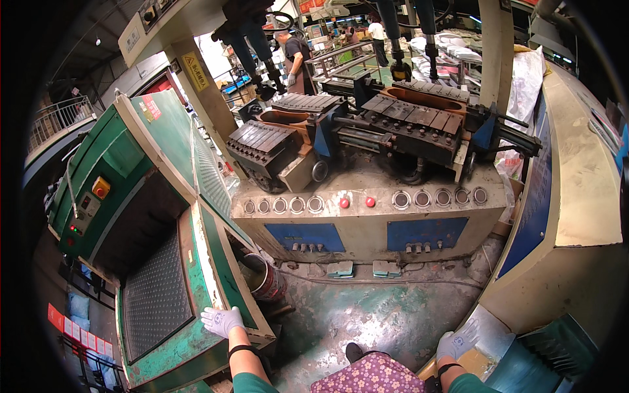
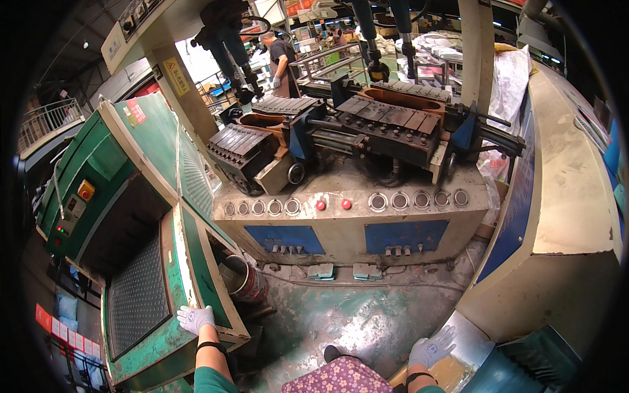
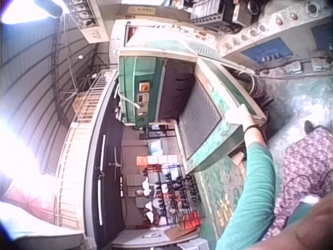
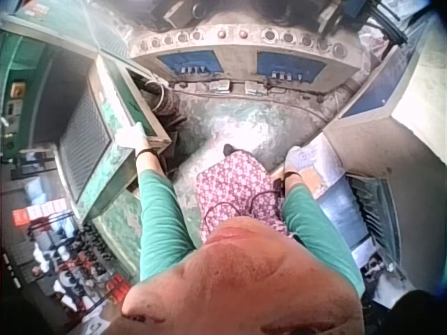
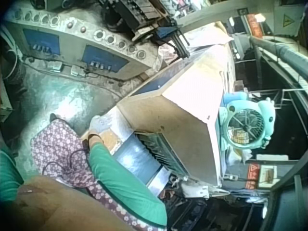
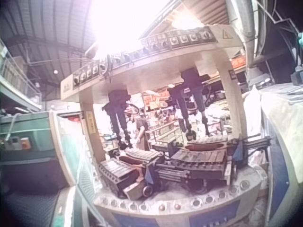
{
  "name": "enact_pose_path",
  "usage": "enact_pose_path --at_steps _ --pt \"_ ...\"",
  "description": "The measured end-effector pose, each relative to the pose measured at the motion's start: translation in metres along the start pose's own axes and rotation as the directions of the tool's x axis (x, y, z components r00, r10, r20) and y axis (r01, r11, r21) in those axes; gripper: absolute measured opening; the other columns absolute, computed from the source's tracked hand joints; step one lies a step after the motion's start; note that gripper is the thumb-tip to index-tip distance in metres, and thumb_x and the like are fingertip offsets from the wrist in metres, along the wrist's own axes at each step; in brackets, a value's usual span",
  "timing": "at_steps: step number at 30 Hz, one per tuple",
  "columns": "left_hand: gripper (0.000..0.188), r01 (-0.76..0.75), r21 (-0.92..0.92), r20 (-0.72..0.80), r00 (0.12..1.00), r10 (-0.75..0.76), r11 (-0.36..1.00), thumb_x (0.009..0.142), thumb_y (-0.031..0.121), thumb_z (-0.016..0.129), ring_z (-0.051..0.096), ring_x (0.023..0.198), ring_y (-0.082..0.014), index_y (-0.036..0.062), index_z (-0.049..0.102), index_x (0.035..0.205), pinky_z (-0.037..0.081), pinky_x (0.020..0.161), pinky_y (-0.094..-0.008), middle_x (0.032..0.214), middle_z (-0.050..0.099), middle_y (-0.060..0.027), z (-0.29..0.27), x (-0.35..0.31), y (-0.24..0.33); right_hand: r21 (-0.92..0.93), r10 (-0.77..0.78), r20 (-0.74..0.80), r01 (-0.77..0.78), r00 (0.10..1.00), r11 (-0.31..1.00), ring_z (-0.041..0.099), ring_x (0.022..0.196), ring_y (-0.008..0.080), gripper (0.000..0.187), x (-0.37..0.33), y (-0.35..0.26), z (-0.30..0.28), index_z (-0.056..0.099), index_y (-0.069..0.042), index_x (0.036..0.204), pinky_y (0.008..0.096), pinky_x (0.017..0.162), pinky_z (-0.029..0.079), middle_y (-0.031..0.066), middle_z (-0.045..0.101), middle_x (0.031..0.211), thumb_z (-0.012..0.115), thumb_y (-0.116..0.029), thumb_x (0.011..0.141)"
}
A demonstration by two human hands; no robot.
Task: Operating an industrial press machine for shoe manufacturing.
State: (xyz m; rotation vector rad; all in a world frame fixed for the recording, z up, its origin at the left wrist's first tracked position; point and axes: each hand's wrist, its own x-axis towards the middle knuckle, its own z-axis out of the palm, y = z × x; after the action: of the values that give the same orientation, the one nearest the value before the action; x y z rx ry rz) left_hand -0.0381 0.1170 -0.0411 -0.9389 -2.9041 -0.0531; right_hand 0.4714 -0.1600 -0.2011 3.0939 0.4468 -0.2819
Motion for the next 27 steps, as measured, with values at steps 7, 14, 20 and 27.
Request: enact_pose_path --at_steps 7,14,20,27 --pt "0.107 -0.003 0.004 0.004 1.000 0.003 1.000 0.081 0.052 0.077 0.024 0.157 -0.0346 0.0021 0.026 0.161 0.018 0.129 -0.0471 0.169 0.025 -0.0207 0.0005 -0.0001 0.0002 0.020 -0.008 -0.034 0.009 0.999 1.000 0.011 0.162 0.0289 0.089 -0.0001 0.0021 0.0046 0.019 -0.004 0.165 0.0514 0.129 0.006 0.0140 0.016 0.173 0.059 -0.027 0.088" --pt "0.108 0.001 0.012 -0.004 1.000 -0.001 1.000 0.081 0.052 0.077 0.025 0.157 -0.0345 0.0021 0.026 0.161 0.019 0.128 -0.0471 0.168 0.026 -0.0207 0.0006 -0.0002 -0.0002 0.035 -0.004 -0.011 0.004 1.000 0.999 0.010 0.162 0.0292 0.091 -0.0004 0.0008 0.0005 0.018 -0.004 0.165 0.0511 0.129 0.004 0.0141 0.016 0.173 0.060 -0.026 0.088" --pt "0.108 -0.004 -0.004 -0.007 1.000 0.004 1.000 0.080 0.051 0.078 0.025 0.157 -0.0342 0.0021 0.027 0.161 0.020 0.128 -0.0471 0.168 0.026 -0.0206 0.0006 -0.0006 -0.0003 0.022 -0.005 -0.018 0.005 1.000 1.000 0.010 0.162 0.0291 0.089 0.0002 0.0015 0.0018 0.020 -0.004 0.165 0.0512 0.129 0.005 0.0142 0.016 0.173 0.058 -0.027 0.089" --pt "0.107 -0.002 -0.012 -0.019 1.000 0.002 1.000 0.080 0.050 0.079 0.026 0.156 -0.0341 0.0021 0.027 0.160 0.020 0.128 -0.0469 0.168 0.027 -0.0203 0.0014 -0.0007 0.0001 0.011 -0.014 -0.043 0.014 0.999 1.000 0.011 0.162 0.0283 0.088 -0.0004 0.0013 0.0033 0.020 -0.004 0.165 0.0512 0.129 0.007 0.0134 0.017 0.173 0.058 -0.026 0.089"
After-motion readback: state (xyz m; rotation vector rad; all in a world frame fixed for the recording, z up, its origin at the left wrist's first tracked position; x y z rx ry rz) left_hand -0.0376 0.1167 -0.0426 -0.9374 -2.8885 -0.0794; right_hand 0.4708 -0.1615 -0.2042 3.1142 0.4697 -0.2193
